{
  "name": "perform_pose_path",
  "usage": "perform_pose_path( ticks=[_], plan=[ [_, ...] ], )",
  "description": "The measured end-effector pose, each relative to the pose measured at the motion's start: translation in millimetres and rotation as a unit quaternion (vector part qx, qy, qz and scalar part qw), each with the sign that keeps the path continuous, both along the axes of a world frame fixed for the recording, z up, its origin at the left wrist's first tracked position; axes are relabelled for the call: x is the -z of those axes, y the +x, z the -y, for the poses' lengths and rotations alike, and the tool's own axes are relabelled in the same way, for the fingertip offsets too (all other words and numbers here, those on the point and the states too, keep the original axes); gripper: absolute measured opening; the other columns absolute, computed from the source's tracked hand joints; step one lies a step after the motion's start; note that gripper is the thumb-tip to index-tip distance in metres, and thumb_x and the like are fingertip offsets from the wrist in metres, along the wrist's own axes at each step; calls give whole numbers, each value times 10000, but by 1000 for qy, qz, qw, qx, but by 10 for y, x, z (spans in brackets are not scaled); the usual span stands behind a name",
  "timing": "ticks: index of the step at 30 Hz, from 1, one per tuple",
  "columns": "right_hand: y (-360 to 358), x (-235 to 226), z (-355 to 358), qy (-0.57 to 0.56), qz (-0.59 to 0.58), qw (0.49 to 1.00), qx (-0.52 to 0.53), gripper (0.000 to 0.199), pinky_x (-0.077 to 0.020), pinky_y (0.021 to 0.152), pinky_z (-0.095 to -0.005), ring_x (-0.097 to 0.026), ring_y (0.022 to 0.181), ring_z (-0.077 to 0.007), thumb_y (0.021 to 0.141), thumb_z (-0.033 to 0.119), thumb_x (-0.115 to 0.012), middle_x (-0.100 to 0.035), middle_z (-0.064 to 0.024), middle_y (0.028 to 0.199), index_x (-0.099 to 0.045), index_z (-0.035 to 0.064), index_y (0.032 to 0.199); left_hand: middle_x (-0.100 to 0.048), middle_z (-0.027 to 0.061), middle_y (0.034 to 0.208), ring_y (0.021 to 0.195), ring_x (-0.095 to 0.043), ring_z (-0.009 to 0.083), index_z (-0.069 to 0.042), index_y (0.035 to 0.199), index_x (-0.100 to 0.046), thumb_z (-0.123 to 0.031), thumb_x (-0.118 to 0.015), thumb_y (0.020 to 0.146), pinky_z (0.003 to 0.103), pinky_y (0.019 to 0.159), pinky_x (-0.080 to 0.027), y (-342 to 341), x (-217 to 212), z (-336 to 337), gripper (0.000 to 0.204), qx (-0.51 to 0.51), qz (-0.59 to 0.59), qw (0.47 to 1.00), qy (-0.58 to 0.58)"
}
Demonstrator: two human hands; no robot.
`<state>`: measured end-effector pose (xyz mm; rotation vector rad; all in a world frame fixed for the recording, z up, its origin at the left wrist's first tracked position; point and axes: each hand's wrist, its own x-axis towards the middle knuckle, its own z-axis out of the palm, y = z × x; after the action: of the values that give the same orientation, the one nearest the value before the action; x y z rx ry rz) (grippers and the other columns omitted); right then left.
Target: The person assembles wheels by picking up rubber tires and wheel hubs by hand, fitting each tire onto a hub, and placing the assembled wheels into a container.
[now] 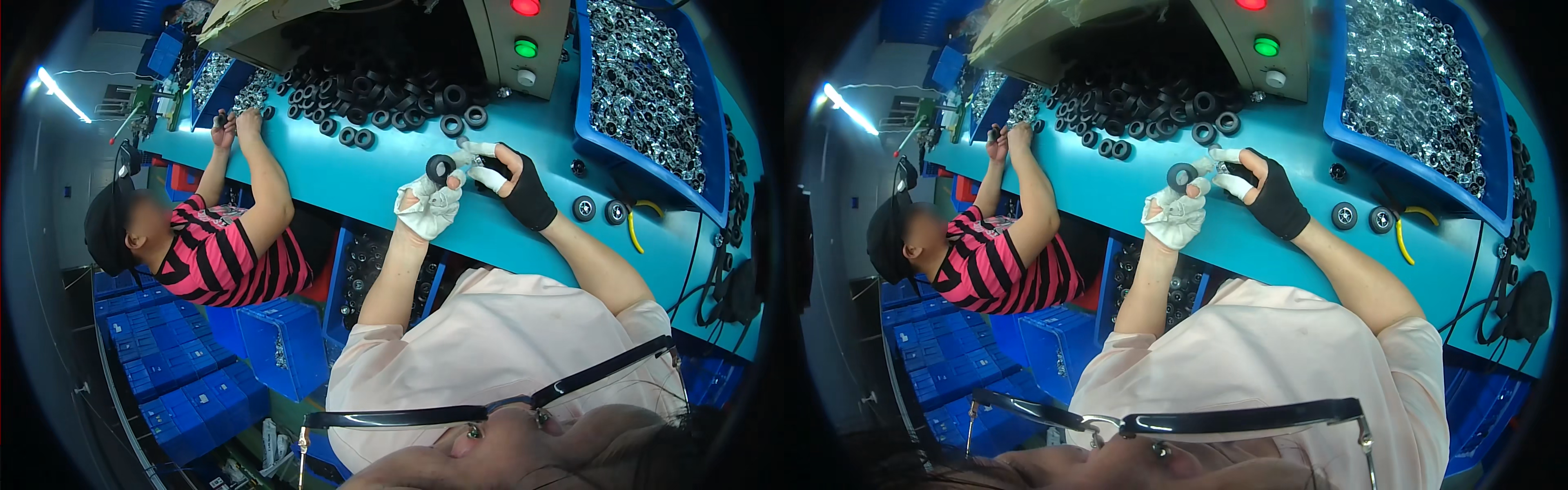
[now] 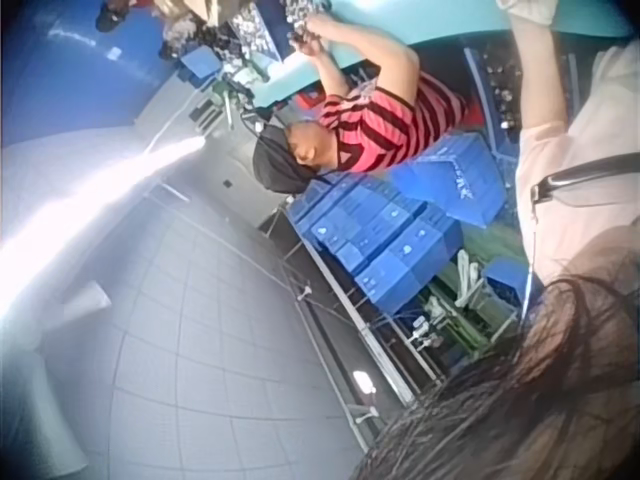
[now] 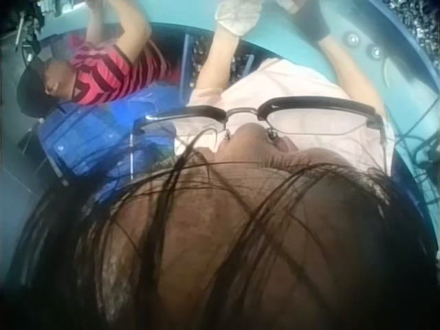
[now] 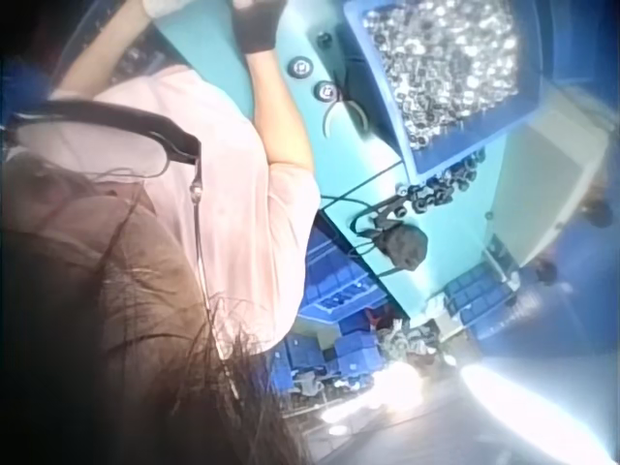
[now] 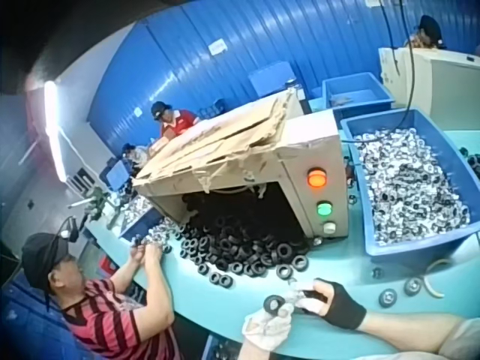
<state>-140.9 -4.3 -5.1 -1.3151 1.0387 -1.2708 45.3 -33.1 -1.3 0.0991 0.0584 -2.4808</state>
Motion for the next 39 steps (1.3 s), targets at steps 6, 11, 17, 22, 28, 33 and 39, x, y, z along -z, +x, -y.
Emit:
perform_pose_path(
  ticks=[6,11,17,22,28,33,39],
  plan=[
    [-10,20,16,-31,-30,999,7,334,-474,763,-263,-614,871,-135,848,69,-603,-624,-101,979,-570,-3,1172,-533,179,910,544,-477,102,144,1322,-286,-73,-449,912,176,437,-437,-5,13,5,492,0,-6,1000,-1],
    [-4,-11,12,-16,-20,1000,4,330,-470,764,-257,-618,860,-143,849,71,-601,-627,-99,971,-574,2,1171,-556,162,921,555,-494,102,135,1305,-328,-72,-527,892,175,455,-450,20,11,14,503,0,21,999,-32],
    [53,39,-30,-32,-25,999,34,351,-468,757,-263,-611,859,-165,814,55,-652,-621,-114,958,-583,0,1154,-601,142,1022,771,-642,204,91,1282,-417,-71,-587,888,272,658,-554,-23,-78,1,459,-105,476,854,-182],
    [75,35,-23,-46,-53,996,54,345,-460,720,-274,-592,787,-175,803,70,-675,-607,-117,910,-594,2,1131,-597,156,1068,858,-653,226,90,1293,-412,-50,-584,884,321,776,-560,-52,-54,-55,465,-94,488,839,-219],
    [61,77,-17,-49,-69,995,46,331,-457,709,-275,-584,771,-173,803,68,-673,-607,-119,907,-595,-2,1118,-585,166,1100,902,-643,216,90,1302,-402,-13,-564,880,312,834,-548,-41,-54,-79,463,-108,483,834,-244],
    [69,82,-28,-30,-24,998,45,334,-467,730,-276,-603,787,-187,797,62,-671,-612,-120,916,-596,-1,1117,-579,169,1113,925,-635,212,90,1303,-401,-13,-568,878,310,846,-544,-54,-43,-80,468,-111,479,835,-248],
    [44,42,-16,-49,-45,996,55,318,-464,728,-288,-588,823,-205,783,69,-677,-576,-121,904,-610,2,1087,-574,177,1124,961,-621,222,98,1298,-402,-41,-571,884,326,854,-537,-78,-91,-61,468,-105,483,833,-249]
  ],
)
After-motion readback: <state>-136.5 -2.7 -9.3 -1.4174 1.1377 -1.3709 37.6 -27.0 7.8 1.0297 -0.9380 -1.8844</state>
